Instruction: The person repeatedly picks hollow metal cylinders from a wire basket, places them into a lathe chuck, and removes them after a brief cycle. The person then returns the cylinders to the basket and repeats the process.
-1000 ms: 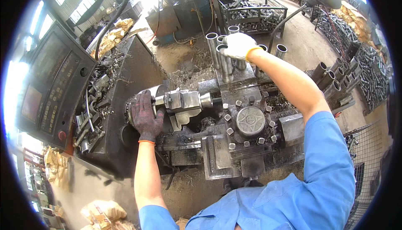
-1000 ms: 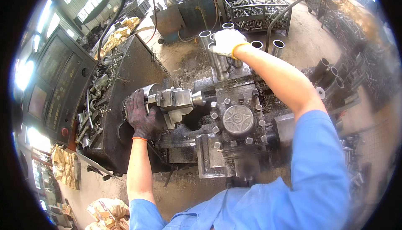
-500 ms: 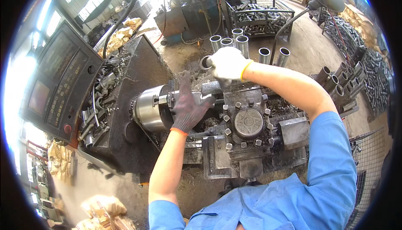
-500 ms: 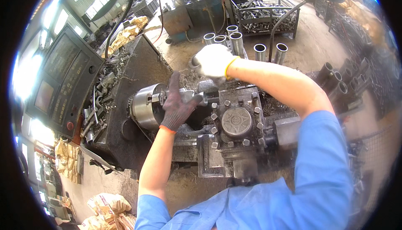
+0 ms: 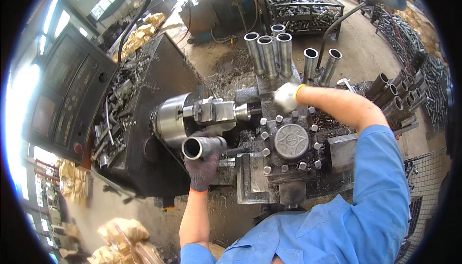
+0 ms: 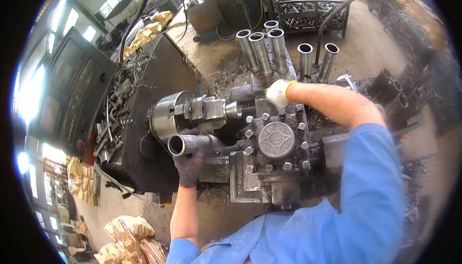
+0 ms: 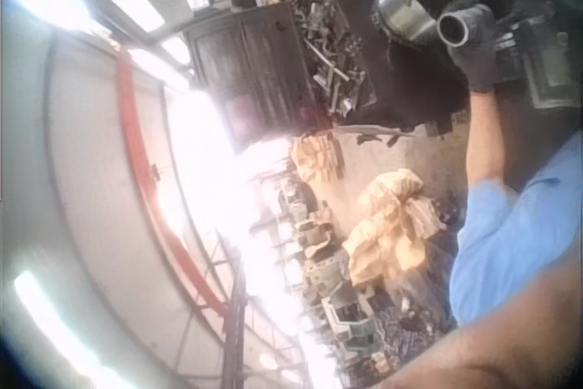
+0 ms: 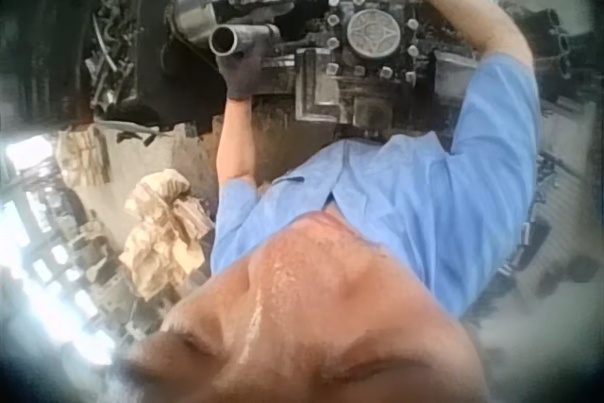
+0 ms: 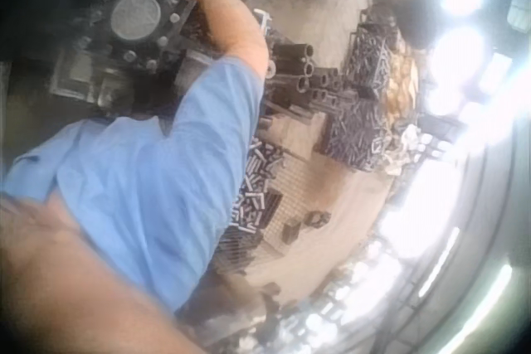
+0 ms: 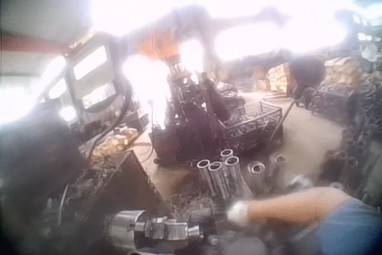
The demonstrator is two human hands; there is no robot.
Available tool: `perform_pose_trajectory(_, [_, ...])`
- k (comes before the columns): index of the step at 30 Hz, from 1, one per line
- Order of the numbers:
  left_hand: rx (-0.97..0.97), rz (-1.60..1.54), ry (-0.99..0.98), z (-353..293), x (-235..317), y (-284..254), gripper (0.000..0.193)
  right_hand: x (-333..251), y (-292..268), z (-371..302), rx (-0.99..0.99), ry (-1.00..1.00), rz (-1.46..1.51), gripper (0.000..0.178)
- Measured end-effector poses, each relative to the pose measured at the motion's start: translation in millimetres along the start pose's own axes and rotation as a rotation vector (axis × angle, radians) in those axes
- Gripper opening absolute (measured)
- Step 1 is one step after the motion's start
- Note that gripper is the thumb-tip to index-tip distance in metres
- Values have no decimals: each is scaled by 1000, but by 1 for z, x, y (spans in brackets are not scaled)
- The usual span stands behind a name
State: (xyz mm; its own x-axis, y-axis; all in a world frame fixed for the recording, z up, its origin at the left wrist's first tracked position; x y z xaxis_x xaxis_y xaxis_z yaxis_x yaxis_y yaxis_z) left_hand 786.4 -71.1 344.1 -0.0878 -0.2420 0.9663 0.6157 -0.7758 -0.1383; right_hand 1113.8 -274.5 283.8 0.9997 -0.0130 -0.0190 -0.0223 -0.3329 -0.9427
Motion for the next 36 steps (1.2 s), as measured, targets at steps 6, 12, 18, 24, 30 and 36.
perform_pose_trajectory(6, [-268,-291,-393,-90,-57,34,45,-19,-86,23,82,145,557,48])
perform_pose_trajectory(12, [-443,162,-289,-104,-71,52,79,-53,-85,84,38,55,497,56])
perform_pose_trajectory(18, [121,317,40,-2,0,-38,84,-31,-67,76,-370,-72,1237,35])
perform_pose_trajectory(24, [378,1079,544,93,-21,-50,89,-44,-77,53,-163,97,375,62])
perform_pose_trajectory(30, [316,1197,407,89,-21,-59,91,-66,-137,-54,163,399,-184,50])
perform_pose_trajectory(36, [-103,-22,275,-8,19,-21,83,-262,-197,-101,605,598,-14,68])
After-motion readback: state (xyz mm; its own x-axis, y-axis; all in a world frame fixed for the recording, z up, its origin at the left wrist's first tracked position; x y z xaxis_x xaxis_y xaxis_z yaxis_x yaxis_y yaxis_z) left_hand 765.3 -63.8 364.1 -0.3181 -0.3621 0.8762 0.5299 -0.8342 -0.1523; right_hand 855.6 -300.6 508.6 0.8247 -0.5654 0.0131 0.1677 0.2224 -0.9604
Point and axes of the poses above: each hand's wrist, its own z-axis towards the middle knuckle, its own y-axis out of the palm, x = y × z, the point moved 3 cm from there along z, towards the middle knuckle, and after that the axes turned 13 degrees about -y, right-handed, at the moved point
